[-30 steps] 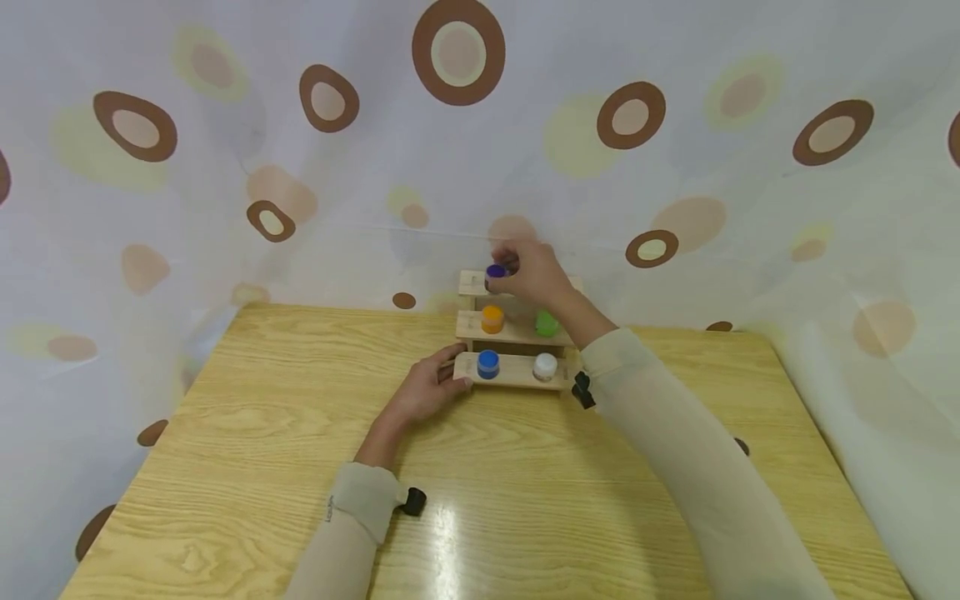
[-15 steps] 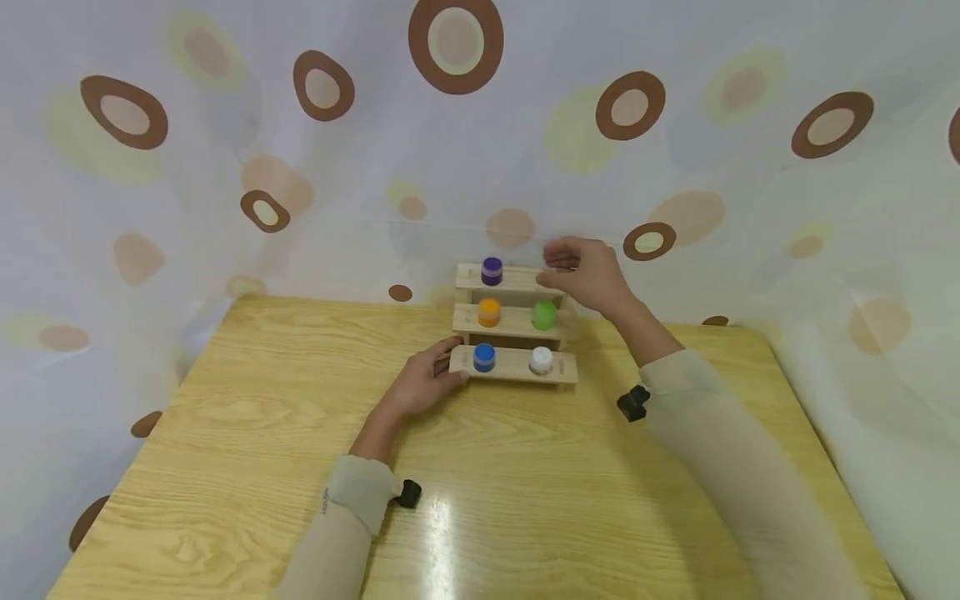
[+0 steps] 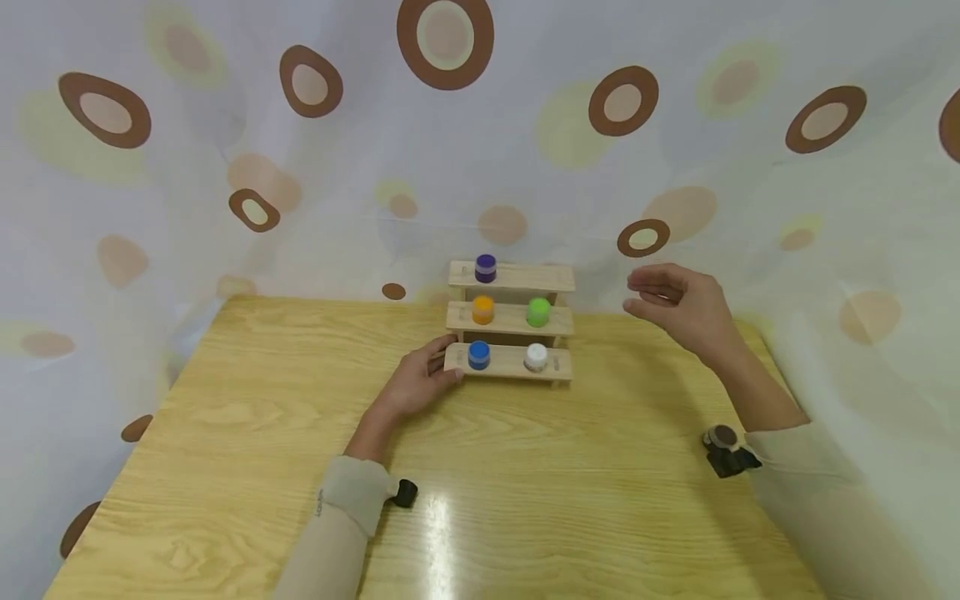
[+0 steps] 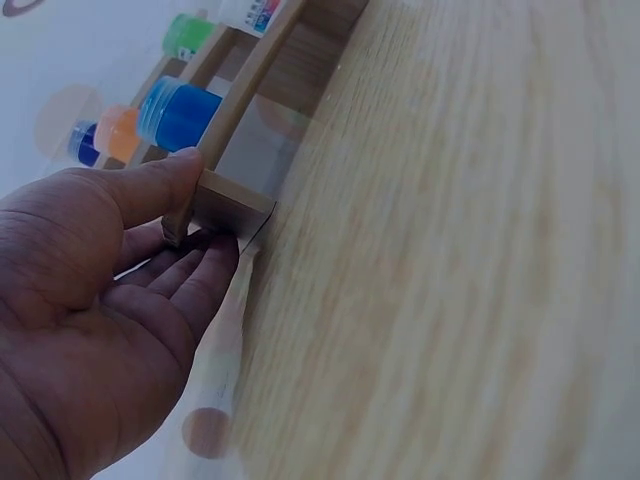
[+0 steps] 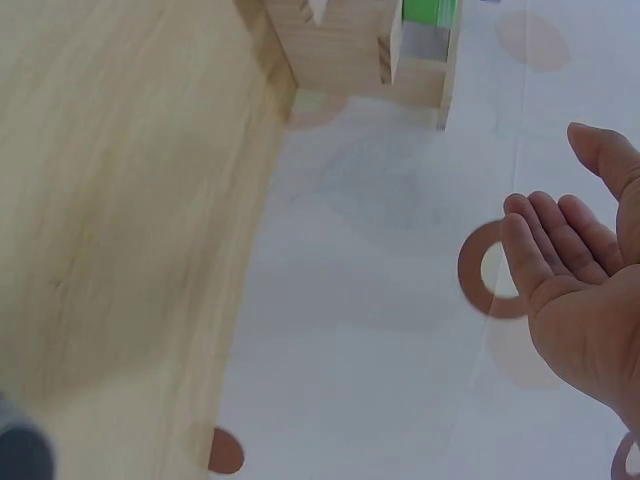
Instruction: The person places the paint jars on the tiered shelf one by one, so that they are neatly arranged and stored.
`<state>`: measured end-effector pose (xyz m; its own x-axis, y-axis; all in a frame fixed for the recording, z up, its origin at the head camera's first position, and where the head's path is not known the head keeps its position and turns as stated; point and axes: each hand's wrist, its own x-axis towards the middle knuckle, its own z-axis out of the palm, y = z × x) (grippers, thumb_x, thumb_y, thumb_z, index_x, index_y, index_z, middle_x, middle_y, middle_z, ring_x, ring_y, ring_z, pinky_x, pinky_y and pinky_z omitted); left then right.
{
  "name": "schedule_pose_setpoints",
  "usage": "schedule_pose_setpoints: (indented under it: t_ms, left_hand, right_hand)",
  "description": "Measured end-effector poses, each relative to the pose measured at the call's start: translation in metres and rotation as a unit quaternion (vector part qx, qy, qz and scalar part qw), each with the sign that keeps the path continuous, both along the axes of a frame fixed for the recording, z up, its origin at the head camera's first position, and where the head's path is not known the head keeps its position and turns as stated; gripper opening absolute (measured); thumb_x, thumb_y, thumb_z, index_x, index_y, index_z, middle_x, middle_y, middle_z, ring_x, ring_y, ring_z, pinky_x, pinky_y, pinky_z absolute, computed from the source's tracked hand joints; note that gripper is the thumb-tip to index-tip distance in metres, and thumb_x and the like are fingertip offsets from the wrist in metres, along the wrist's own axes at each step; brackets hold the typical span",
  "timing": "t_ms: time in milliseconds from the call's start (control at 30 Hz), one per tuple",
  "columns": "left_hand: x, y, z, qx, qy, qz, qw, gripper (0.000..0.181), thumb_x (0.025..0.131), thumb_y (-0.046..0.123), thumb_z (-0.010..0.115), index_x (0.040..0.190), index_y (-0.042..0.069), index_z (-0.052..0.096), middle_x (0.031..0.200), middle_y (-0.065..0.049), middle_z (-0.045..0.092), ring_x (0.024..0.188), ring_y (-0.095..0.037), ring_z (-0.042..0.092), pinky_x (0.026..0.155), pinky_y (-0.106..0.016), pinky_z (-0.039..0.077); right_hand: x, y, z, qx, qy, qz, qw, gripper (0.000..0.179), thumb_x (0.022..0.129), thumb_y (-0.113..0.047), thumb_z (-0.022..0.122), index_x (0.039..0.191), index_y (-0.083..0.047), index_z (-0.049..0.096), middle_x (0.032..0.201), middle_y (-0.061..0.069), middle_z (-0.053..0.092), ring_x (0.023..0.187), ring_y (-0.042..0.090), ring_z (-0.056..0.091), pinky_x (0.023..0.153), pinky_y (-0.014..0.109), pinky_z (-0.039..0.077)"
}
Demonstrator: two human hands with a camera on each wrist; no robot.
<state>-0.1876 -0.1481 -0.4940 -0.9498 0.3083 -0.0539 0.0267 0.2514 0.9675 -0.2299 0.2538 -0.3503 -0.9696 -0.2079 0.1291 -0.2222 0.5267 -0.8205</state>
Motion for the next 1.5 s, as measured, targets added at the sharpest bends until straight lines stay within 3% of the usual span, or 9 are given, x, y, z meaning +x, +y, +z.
schedule_pose_setpoints:
  t_ms: [267,433,600,767,1067,1267,1500]
  left_hand:
    - [0.000,0.000,0.001,-0.001,-0.003,-0.005,1.0000,0.070,0.105,0.007,0.067,0.165,0.001,0.031,0.164,-0.023,0.040,0.148,-0.034,0.046,0.113,-0.040,0.050]
    - [0.001,0.002,0.002,0.003,0.001,-0.006,1.0000,0.070,0.105,0.006,0.066,0.165,0.000,0.030,0.164,-0.023,0.040,0.148,-0.035,0.047,0.114,-0.041,0.050]
    - [-0.001,0.002,0.003,0.003,0.001,-0.005,1.0000,0.070,0.105,0.006,0.066,0.165,0.000,0.030,0.164,-0.024,0.041,0.148,-0.034,0.047,0.113,-0.039,0.051]
    - [-0.001,0.002,0.005,0.001,-0.002,-0.004,1.0000,0.070,0.105,0.006,0.066,0.166,0.001,0.030,0.164,-0.022,0.041,0.148,-0.033,0.047,0.113,-0.039,0.050]
    - [0.001,0.002,0.001,0.001,-0.008,-0.001,1.0000,0.070,0.105,0.005,0.066,0.165,0.000,0.030,0.165,-0.023,0.040,0.149,-0.034,0.046,0.114,-0.039,0.050]
    - [0.003,0.001,0.001,0.003,-0.007,0.000,1.0000,0.069,0.106,0.005,0.065,0.165,0.001,0.030,0.164,-0.024,0.041,0.149,-0.035,0.046,0.113,-0.039,0.051]
    - [0.002,0.001,0.001,0.010,-0.012,0.003,0.9999,0.069,0.105,0.004,0.065,0.165,0.001,0.031,0.163,-0.023,0.042,0.148,-0.034,0.047,0.112,-0.039,0.051]
  right_hand:
    - [0.034,0.040,-0.010,-0.036,0.016,-0.028,0.9988,0.043,0.098,-0.013,0.078,0.137,0.000,0.066,0.123,-0.006,0.073,0.110,-0.003,0.069,0.093,0.014,0.057]
    - [0.055,0.060,-0.022,-0.042,0.013,-0.034,0.9984,0.043,0.098,-0.008,0.077,0.137,0.004,0.064,0.125,-0.005,0.072,0.113,-0.003,0.068,0.091,0.016,0.058]
    - [0.068,0.083,-0.043,-0.079,-0.011,-0.017,0.9967,0.045,0.099,-0.004,0.075,0.140,0.005,0.061,0.129,-0.003,0.071,0.115,0.001,0.069,0.090,0.017,0.059]
    - [0.078,0.108,-0.075,-0.143,-0.062,0.026,0.9874,0.044,0.101,0.004,0.069,0.142,0.011,0.055,0.133,0.003,0.071,0.118,0.006,0.069,0.091,0.023,0.061]
    - [0.091,0.132,-0.115,-0.119,-0.108,0.059,0.9853,0.046,0.103,0.004,0.065,0.146,0.011,0.051,0.140,0.005,0.069,0.122,0.013,0.070,0.093,0.024,0.061]
    - [0.095,0.139,-0.122,-0.096,-0.114,0.087,0.9850,0.047,0.103,0.004,0.064,0.148,0.011,0.050,0.142,0.010,0.068,0.125,0.009,0.068,0.094,0.023,0.060]
    - [0.099,0.145,-0.124,-0.026,-0.123,0.102,0.9868,0.055,0.103,-0.007,0.070,0.153,0.002,0.050,0.149,0.005,0.063,0.128,-0.001,0.061,0.098,0.013,0.053]
